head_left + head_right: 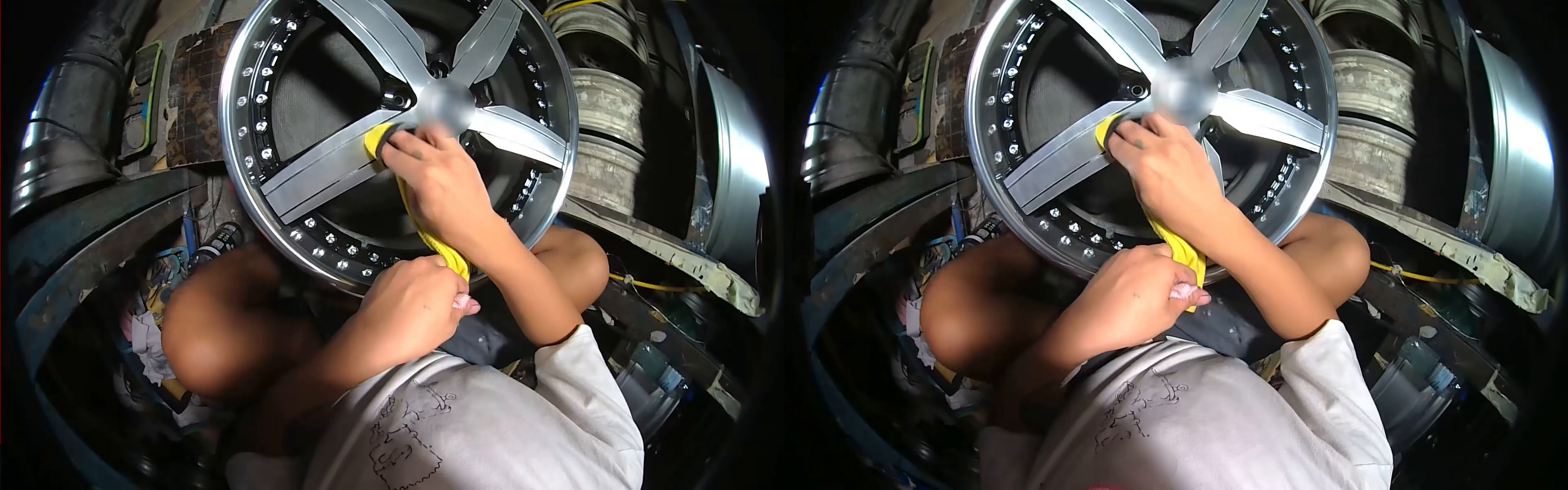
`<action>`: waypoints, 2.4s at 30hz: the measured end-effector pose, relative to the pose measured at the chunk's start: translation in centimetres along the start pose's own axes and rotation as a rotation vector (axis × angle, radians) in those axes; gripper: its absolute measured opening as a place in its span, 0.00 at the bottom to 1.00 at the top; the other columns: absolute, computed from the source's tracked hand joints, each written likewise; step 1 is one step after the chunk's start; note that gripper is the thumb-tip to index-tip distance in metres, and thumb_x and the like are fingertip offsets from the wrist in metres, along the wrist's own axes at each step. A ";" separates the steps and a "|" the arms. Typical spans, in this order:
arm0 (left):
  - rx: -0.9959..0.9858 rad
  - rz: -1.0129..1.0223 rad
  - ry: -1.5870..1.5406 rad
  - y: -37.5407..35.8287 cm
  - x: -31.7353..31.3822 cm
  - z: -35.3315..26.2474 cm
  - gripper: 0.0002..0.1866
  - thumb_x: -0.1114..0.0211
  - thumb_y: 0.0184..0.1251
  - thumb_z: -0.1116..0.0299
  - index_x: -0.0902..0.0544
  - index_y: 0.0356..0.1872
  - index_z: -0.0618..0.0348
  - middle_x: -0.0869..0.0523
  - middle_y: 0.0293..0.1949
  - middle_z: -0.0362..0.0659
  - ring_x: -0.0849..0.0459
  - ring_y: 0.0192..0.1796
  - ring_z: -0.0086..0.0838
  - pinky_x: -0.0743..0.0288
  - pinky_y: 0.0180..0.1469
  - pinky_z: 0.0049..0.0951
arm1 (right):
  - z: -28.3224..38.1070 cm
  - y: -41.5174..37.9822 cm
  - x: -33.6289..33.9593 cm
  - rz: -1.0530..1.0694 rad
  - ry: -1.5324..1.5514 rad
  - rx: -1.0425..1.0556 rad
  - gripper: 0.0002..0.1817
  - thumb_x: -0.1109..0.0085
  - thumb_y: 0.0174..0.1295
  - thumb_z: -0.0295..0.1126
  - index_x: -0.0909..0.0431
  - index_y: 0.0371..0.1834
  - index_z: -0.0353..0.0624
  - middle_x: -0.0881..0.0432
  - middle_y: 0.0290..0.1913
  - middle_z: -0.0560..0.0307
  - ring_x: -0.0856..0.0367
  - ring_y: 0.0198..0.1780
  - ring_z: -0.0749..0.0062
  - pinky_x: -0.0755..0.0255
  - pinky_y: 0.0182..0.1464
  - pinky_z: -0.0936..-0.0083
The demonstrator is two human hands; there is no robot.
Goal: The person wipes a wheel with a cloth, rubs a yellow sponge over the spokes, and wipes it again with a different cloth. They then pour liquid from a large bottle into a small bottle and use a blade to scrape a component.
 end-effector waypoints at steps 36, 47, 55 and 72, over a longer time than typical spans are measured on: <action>-0.074 0.135 -0.008 0.2 -1.5 0.7 0.09 0.30 0.69 0.68 0.10 0.33 0.63 0.11 0.33 0.57 0.12 0.40 0.55 0.19 0.45 0.50 | 1.2 -1.2 0.1 0.002 0.039 0.000 0.23 0.36 0.52 0.25 0.16 0.55 0.42 0.15 0.54 0.58 0.21 0.52 0.55 0.23 0.55 0.63; -0.002 0.137 0.047 -0.2 -1.1 0.2 0.13 0.29 0.71 0.62 0.10 0.32 0.63 0.13 0.30 0.58 0.12 0.37 0.56 0.21 0.42 0.52 | 1.6 -0.2 0.4 -0.096 -0.034 0.030 0.20 0.37 0.53 0.27 0.14 0.52 0.43 0.15 0.52 0.60 0.22 0.49 0.63 0.25 0.51 0.67; 0.025 0.186 0.093 -0.8 -1.3 0.6 0.13 0.30 0.71 0.62 0.10 0.32 0.62 0.13 0.30 0.58 0.12 0.37 0.56 0.20 0.42 0.53 | 2.7 0.0 -0.3 -0.056 -0.101 0.109 0.20 0.40 0.57 0.32 0.14 0.54 0.42 0.15 0.53 0.62 0.22 0.49 0.68 0.29 0.49 0.71; 0.058 0.184 0.137 -2.0 -1.4 1.9 0.14 0.34 0.74 0.64 0.11 0.32 0.63 0.11 0.35 0.56 0.11 0.41 0.54 0.19 0.47 0.52 | 4.8 0.7 -1.5 -0.054 -0.196 0.099 0.19 0.41 0.58 0.33 0.15 0.53 0.42 0.17 0.52 0.63 0.23 0.48 0.69 0.31 0.47 0.71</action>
Point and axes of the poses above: each hand's wrist, its own y-axis towards the middle knuckle, its own x-axis out of the back of the hand, z = x × y, the point moved 5 cm from there along y, towards the middle knuckle
